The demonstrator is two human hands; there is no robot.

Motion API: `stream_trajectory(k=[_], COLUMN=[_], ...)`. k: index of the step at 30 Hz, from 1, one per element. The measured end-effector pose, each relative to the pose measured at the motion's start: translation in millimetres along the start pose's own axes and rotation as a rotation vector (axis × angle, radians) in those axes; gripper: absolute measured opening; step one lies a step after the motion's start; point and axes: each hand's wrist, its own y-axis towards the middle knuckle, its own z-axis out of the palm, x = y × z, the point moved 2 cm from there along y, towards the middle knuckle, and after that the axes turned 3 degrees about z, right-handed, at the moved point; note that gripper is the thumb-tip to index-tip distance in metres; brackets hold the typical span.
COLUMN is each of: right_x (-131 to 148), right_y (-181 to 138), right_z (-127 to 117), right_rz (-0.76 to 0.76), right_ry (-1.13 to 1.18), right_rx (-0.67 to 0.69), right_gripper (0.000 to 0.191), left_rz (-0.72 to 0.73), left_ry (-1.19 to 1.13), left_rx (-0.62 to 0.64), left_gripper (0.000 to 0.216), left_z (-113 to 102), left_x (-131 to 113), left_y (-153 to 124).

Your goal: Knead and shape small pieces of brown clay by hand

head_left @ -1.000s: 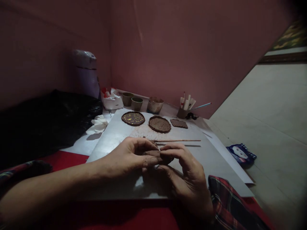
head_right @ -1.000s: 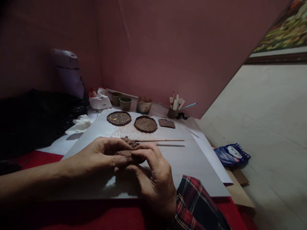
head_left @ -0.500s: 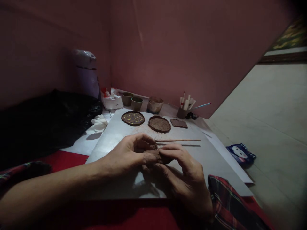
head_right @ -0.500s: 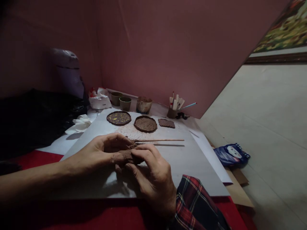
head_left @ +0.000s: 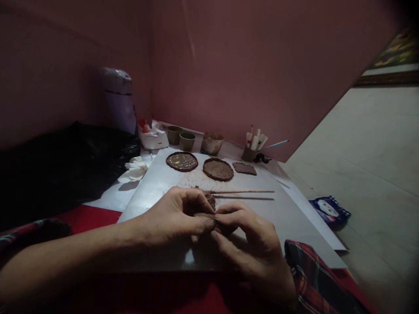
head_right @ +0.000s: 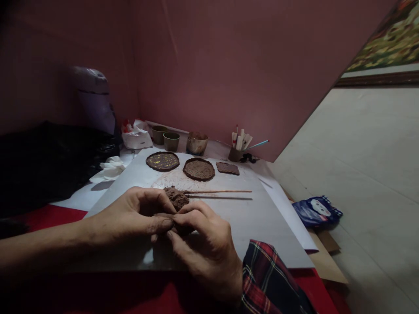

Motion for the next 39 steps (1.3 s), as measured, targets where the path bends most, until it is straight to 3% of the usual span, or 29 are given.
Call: stream_trajectory(k=[3,8,12,15,18,22,29,34,39], right_x=[-8.0,-12.2,-12.7,-21.7,-29.8,-26.7,-7.9,-2.1,-3.3], right_y=[1.2,5.6,9.8,11.9,12.0,10.5,0.1,-4.5,-0.7], right_z=[0.4,1.7,0.1,-3.6,-5.8,-5.1,-2.3,3.3,0.2], right_rz=[0.241,0.583,0.672,0.673,0.634,0.470,0.196,0.182,0.146], right_ry=[0.234,0.756,0.924,0.972,0.907,0.682,0.213,0.095,0.034], right_rx=[-0.043,-0.050,-0.107,-0.255,-0.370,-0.353,-0.305,-0.106,-0.142], right_gripper=[0.010,0.018,0.019,0.022,0.025,0.027,0.030,0.028,0.024], left_rz=[-0.017,-0.010,0.032,0.043,-0.009,-0.104,-0.091,-0.041,-0.010], left_ry=[-0.037,-0.137,-0.159,-0.188,-0.255,-0.344,-0.167,-0.163,-0.203], left_rx=[0.014,0.045,0.035,0.026,0.037,0.098,0.194,0.236,0.290], left_gripper=[0.013,0.021,0.018,0.013,0.016,0.038,0.024,0.014,0.024], left_z=[-0.6,-0.6,-2.4,-4.7,-5.3,-1.2,3.4,1.4,0.1], left_x=[-2.2,-4.5,-4.3,-2.9,-1.0,-0.5,-1.1,3.3,3.8], left_y=[0.8,3.2,3.7,3.7,4.4,5.2,3.1,5.5,4.9])
